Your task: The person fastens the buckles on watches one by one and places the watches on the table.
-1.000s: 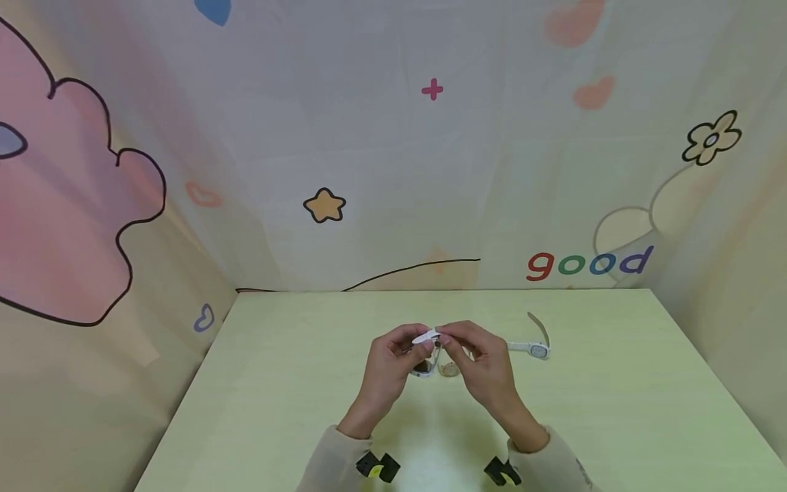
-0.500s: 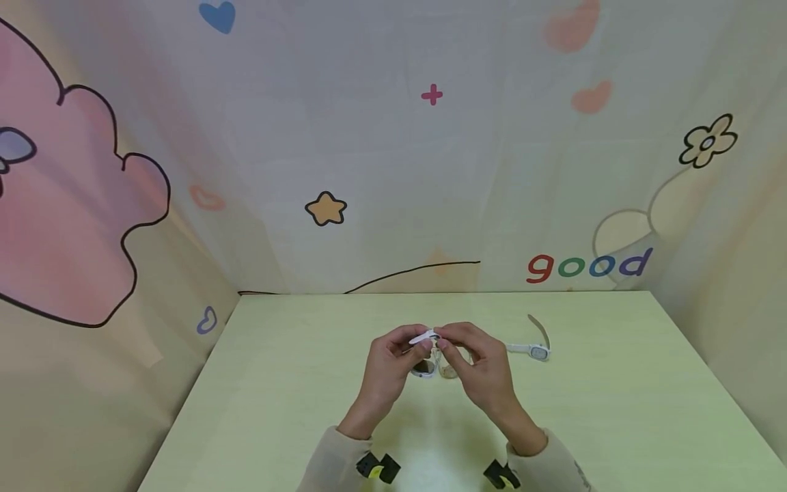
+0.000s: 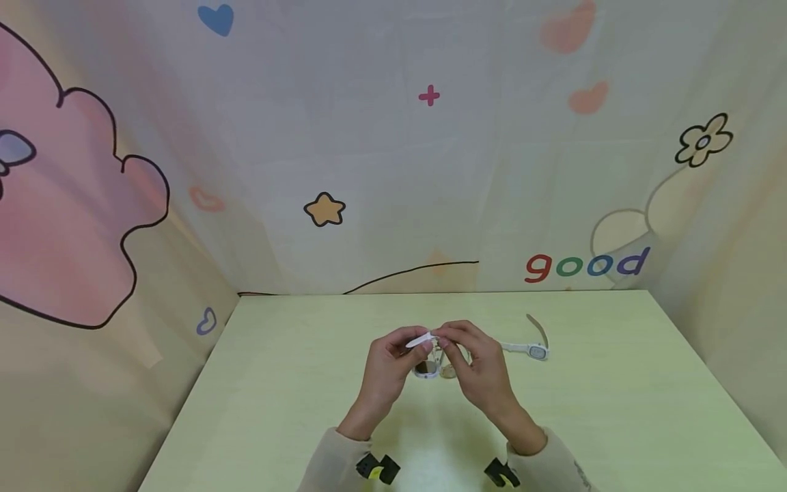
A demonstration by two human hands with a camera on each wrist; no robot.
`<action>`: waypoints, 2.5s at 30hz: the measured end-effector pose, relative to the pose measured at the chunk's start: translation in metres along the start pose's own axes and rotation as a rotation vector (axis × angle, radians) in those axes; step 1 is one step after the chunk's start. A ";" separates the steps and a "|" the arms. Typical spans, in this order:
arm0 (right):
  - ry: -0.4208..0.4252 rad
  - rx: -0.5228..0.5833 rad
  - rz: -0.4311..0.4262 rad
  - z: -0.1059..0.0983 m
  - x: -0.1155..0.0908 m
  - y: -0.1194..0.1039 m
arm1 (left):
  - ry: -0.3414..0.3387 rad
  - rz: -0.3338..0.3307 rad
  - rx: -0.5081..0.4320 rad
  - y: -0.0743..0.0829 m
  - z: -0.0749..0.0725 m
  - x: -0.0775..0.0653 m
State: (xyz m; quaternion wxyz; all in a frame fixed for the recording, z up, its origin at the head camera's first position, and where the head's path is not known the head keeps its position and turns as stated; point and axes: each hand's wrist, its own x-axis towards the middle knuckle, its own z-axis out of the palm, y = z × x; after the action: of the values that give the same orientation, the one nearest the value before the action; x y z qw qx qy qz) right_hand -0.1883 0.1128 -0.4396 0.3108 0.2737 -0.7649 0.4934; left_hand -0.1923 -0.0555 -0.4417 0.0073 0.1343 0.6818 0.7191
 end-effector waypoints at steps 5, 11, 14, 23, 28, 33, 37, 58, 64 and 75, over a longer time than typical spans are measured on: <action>0.009 0.093 0.047 0.000 0.000 0.001 | -0.018 0.019 -0.039 0.002 0.000 0.000; 0.035 0.140 0.072 -0.001 -0.001 0.001 | -0.007 0.047 -0.028 0.004 -0.004 -0.001; 0.062 0.168 0.070 0.000 -0.001 -0.001 | -0.016 0.051 -0.023 0.003 -0.006 -0.003; 0.097 0.208 0.091 0.000 -0.001 -0.005 | -0.031 -0.004 0.049 -0.002 -0.015 -0.011; 0.116 0.235 0.089 0.000 -0.002 -0.003 | -0.049 -0.038 0.084 -0.003 -0.018 -0.012; 0.110 0.257 0.107 0.000 -0.004 -0.001 | -0.052 -0.031 0.110 -0.006 -0.019 -0.010; 0.070 0.250 0.132 -0.001 -0.006 -0.001 | -0.022 -0.016 0.131 -0.008 -0.019 -0.011; -0.100 0.126 0.177 -0.004 -0.006 0.000 | 0.039 0.038 0.084 -0.001 -0.016 -0.015; -0.099 0.081 0.181 -0.003 -0.006 -0.001 | 0.036 0.039 0.073 -0.003 -0.015 -0.015; -0.149 0.061 0.194 -0.004 -0.006 -0.001 | 0.034 0.054 0.140 -0.007 -0.014 -0.014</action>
State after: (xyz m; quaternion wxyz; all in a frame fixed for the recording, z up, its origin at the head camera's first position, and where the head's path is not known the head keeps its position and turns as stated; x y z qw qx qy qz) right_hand -0.1827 0.1165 -0.4418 0.1954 0.2436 -0.7935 0.5222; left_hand -0.1829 -0.0715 -0.4515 -0.0332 0.1405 0.7267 0.6717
